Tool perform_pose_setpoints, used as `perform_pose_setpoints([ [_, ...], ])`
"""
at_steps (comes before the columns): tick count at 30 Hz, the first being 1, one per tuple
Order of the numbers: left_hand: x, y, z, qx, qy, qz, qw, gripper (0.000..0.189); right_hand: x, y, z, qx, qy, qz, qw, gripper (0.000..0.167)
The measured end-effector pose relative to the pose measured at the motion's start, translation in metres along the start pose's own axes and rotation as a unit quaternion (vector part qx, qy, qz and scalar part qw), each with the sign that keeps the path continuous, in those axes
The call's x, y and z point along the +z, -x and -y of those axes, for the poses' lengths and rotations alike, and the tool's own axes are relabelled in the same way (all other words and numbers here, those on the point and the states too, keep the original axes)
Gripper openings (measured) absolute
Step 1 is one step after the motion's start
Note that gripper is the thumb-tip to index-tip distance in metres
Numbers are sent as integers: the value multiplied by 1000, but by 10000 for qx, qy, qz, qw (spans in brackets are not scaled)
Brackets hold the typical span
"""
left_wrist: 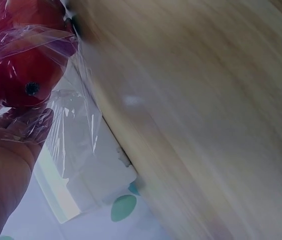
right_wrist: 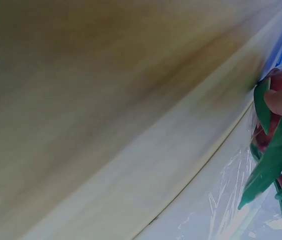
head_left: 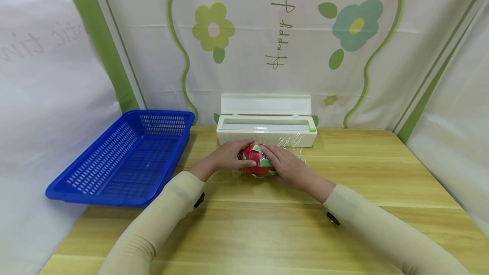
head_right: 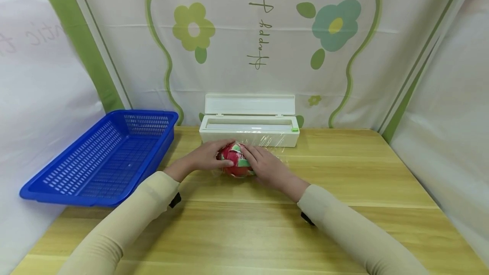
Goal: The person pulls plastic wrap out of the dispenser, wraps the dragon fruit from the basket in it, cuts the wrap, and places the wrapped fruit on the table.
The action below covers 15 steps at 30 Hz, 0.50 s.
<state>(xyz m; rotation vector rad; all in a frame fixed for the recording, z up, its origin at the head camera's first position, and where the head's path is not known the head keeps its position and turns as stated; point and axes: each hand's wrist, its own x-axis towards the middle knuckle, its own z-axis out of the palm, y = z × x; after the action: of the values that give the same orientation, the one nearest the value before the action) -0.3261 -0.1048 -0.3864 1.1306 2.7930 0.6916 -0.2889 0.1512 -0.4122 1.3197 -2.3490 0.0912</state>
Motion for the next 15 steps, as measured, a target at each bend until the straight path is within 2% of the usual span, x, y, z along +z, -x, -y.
perform_pose_setpoints([
  [7, 0, 5, 9, 154, 290, 24, 9995, 98, 0, -3, -1, -66, -90, 20, 9999, 101],
  [10, 0, 7, 12, 191, 307, 93, 9993, 105, 0, -4, -2, -85, -122, -8, 9999, 102],
  [15, -3, 10, 11, 133, 174, 245, 9995, 106, -1, -5, -3, -101, -210, -43, 9997, 102],
])
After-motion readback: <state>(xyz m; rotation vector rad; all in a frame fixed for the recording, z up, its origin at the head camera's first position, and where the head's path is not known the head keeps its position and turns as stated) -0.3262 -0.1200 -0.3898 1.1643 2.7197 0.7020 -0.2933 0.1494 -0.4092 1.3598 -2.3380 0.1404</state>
